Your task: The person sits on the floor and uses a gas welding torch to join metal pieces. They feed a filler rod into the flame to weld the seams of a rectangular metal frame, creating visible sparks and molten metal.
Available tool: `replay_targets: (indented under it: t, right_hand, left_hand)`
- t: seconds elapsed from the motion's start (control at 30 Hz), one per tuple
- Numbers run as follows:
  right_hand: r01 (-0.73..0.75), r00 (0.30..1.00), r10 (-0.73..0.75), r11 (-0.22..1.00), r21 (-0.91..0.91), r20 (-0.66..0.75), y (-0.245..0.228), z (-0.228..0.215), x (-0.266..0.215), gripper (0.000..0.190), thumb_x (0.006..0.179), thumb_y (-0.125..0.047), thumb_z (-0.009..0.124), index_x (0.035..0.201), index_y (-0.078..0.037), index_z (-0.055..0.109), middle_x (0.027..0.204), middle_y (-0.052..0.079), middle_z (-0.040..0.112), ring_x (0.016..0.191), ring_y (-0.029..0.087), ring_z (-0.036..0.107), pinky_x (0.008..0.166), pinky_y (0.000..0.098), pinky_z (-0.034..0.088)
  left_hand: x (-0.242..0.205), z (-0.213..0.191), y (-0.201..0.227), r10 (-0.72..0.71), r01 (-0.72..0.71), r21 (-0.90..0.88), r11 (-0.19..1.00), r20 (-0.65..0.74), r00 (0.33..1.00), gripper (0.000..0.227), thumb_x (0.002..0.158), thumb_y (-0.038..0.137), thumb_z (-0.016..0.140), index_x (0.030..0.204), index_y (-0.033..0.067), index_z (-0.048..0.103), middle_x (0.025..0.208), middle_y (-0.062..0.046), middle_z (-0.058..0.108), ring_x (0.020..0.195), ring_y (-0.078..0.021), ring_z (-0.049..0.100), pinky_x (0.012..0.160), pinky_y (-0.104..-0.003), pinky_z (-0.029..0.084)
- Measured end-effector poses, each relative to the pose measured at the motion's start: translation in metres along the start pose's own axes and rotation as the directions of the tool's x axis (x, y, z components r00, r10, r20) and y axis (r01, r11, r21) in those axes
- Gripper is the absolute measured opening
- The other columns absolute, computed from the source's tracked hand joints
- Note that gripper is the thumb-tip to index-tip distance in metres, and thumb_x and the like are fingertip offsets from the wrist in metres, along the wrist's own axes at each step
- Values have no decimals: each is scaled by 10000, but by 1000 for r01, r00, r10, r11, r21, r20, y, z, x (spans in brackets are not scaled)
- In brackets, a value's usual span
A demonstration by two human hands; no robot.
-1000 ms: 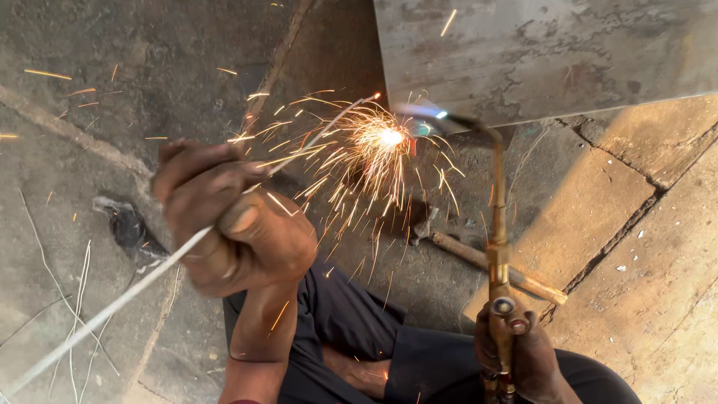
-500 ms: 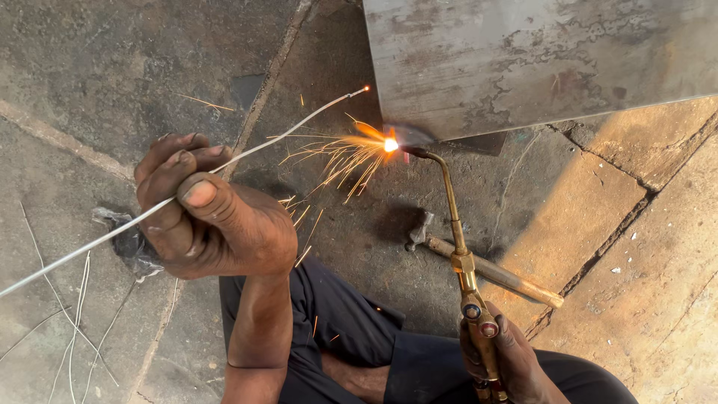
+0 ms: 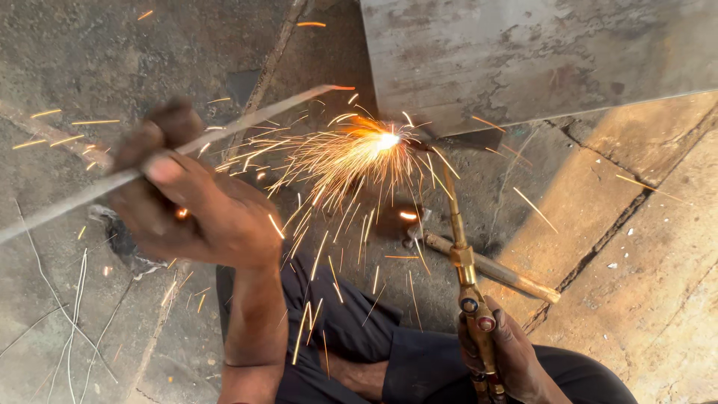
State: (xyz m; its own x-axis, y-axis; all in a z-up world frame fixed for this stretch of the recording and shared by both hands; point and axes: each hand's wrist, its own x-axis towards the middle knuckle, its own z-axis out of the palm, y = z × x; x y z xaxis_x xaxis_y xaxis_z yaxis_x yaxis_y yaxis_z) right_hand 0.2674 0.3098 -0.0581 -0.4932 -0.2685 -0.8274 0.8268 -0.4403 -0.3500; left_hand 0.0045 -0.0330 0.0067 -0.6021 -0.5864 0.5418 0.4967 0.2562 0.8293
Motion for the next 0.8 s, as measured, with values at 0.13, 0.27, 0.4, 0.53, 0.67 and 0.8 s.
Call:
replay_targets:
  t: [0.13,0.27,0.4,0.53,0.67,0.8]
  right_hand:
    - [206,838,-12,933,296,-545,-20,-17,-14,296,1019,-407,495,1151,-145,542,789,17,543,567,136,469,502,289,409]
    - [661,430,-543,734,-159,-721,-57,-48,-66,423,1195,-547,435,1172,-150,578,867,-6,580,662,106,519,565,261,394]
    - [810,585,-680,524,265,-443,-87,-76,-109,385,1269,-444,405,1122,-147,601,812,6,535,675,134,494,598,304,409]
    - [851,355,-630,524,-40,-690,-83,-75,-111,509,1207,-572,343,1052,-138,558,808,-26,459,659,94,424,642,280,366]
    - [793,325,-653,582,-178,-684,-97,-37,-103,644,1155,-697,283,963,-126,510,750,5,424,617,120,370,558,297,303]
    - [754,356,-612,634,-170,-706,-110,5,-97,686,1168,-728,320,974,-102,519,723,15,406,570,116,328,517,297,278]
  left_hand:
    - [35,5,-10,-458,474,-289,832,126,880,198,1080,143,599,1277,126,590,953,-49,614,809,-153,619,768,-337,571]
    - [87,57,-102,-724,785,54,617,429,540,179,1039,255,675,1134,105,650,881,5,625,655,-94,539,629,-307,548]
    - [88,111,-191,-839,761,487,429,527,136,316,1004,443,616,1038,131,653,866,-31,715,517,-77,393,470,-281,435]
    - [64,155,-233,-737,647,579,496,675,-40,471,1082,491,651,965,60,502,765,2,441,555,-100,392,472,-302,386]
    - [59,169,-257,-785,494,708,505,615,-78,416,1038,449,658,856,82,583,679,-4,454,512,-135,410,444,-336,391]
    - [106,143,-271,-787,484,718,500,610,-93,414,1061,376,646,729,159,529,613,31,416,490,-136,380,443,-326,355]
